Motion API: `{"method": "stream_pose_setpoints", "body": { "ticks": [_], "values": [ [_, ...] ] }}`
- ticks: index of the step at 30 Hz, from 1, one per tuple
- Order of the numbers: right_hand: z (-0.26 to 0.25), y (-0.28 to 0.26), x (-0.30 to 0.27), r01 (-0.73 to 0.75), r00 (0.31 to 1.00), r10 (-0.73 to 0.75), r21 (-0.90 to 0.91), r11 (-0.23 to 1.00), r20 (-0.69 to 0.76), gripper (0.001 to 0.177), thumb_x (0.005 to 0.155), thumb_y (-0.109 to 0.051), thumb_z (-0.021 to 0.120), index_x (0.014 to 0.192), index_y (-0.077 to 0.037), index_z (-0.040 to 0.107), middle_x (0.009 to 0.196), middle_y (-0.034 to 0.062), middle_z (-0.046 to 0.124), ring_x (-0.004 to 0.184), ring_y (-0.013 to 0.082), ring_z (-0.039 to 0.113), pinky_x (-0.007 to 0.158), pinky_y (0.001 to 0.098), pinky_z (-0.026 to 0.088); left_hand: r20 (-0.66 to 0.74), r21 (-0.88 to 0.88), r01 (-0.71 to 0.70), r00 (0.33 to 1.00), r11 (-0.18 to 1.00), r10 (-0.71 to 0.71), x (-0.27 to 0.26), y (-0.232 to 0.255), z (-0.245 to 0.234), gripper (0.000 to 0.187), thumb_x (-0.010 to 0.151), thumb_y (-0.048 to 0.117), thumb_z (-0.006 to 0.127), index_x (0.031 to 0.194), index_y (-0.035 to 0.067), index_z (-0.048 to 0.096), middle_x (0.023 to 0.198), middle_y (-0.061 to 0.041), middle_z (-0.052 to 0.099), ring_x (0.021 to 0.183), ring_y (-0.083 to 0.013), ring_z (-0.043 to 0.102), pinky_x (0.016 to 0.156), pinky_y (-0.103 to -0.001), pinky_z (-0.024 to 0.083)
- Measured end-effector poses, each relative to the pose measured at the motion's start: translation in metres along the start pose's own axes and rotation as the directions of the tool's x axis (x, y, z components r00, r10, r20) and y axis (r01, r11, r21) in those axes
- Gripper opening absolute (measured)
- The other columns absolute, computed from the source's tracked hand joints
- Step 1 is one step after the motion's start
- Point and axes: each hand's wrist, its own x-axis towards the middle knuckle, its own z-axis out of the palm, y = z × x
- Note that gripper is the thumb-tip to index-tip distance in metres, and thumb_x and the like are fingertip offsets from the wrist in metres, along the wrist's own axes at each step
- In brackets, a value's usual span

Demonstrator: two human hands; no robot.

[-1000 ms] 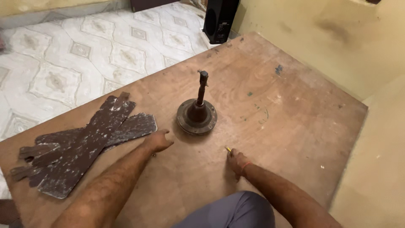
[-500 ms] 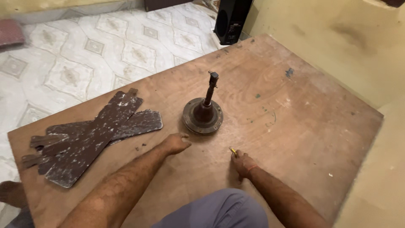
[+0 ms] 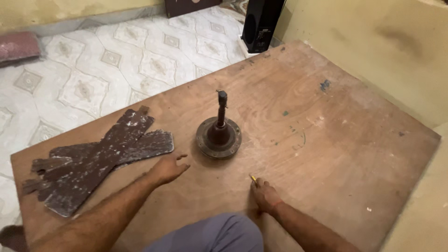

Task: The person assembles a ceiling fan by inserting the motor shaft into the base, securing it with a screwdriver, and attaching fan blades to the hub using screws. The person works on a wooden board placed on a tiled floor.

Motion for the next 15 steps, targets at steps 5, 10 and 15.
{"method": "stream_pose_setpoints", "body": {
  "ticks": [5,10,15],
  "values": [
    [-0.039,0.019,-0.034,0.109,0.994,-0.110,0.215,0.971,-0.008,0.113,0.060,-0.048,0.096,0.148,-0.002,0.042,0.150,0.0200,0.039,0.123,0.0412,0.046,0.105,0.0432,0.046,-0.067,-0.053,0.048,0.996,0.997,-0.051,0.036,0.022,0.013,0.070,0.088,0.041,0.072,0.144,0.005,0.053,0.143,-0.020,0.059,0.134,-0.0331,0.057,0.112,-0.040,0.044],
    [-0.008,0.031,-0.069,0.332,0.889,-0.175,0.333,0.883,-0.422,0.088,0.078,-0.047,0.091,0.143,-0.001,0.052,0.147,0.0250,0.043,0.123,0.0475,0.046,0.103,0.0537,0.042,-0.156,-0.149,0.118,0.978,0.982,-0.141,0.070,0.056,0.022,0.080,0.085,0.048,0.072,0.145,0.001,0.050,0.142,-0.022,0.062,0.134,-0.0345,0.059,0.112,-0.041,0.046],
    [0.032,0.022,-0.090,0.346,0.805,-0.116,0.301,0.889,-0.582,0.068,0.086,-0.038,0.079,0.136,0.000,0.055,0.141,0.0264,0.048,0.128,0.0473,0.049,0.107,0.0552,0.039,-0.257,-0.079,0.148,0.953,0.986,-0.164,0.097,0.082,0.013,0.092,0.085,0.056,0.077,0.147,-0.003,0.044,0.144,-0.027,0.056,0.134,-0.0382,0.056,0.110,-0.044,0.047]
  ]
}}
